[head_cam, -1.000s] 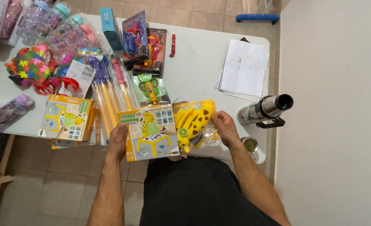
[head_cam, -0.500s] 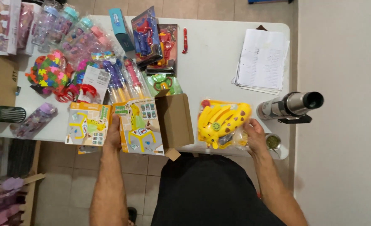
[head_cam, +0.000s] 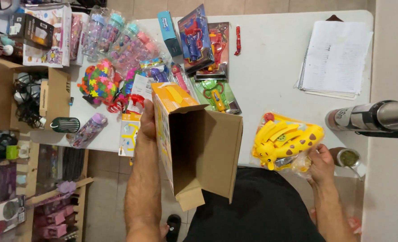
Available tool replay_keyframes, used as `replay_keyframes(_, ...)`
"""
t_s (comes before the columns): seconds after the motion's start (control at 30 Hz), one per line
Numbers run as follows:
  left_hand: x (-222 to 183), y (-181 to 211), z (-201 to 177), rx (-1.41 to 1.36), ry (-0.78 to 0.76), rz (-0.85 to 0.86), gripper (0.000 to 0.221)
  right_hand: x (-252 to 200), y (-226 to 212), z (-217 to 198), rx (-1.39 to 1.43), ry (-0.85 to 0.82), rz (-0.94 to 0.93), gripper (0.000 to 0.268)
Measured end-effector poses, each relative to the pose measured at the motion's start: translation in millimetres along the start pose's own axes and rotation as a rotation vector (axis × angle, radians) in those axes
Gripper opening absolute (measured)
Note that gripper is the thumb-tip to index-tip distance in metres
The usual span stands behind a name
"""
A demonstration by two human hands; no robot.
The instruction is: Unboxing and assembling a battery-operated giraffe toy, including battery installation and part attachment.
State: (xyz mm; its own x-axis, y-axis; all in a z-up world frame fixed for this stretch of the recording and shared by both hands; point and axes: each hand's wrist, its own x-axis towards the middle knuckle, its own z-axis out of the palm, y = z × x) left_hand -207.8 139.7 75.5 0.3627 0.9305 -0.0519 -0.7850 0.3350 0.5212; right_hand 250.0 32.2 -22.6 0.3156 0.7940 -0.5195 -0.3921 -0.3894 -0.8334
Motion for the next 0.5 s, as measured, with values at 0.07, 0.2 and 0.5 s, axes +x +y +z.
replay_keyframes(0.07, 4, 2, -16, 0.014, 0.055, -0.005, 0.063, -17, -10, 16, 0.009, 0.025, 0.004, 0.016)
replay_keyframes(0.2, 20, -16, -120, 0.13, 0.247, -0.032, 0.072, 30, 79, -56, 0.055, 0.064, 0.001, 0.017)
replay_keyframes(0.5, 137, -152, -50, 0.27, 0.686, -0.002, 0.071, 3, 103, -65, 0.089, 0.184, 0.032, 0.01)
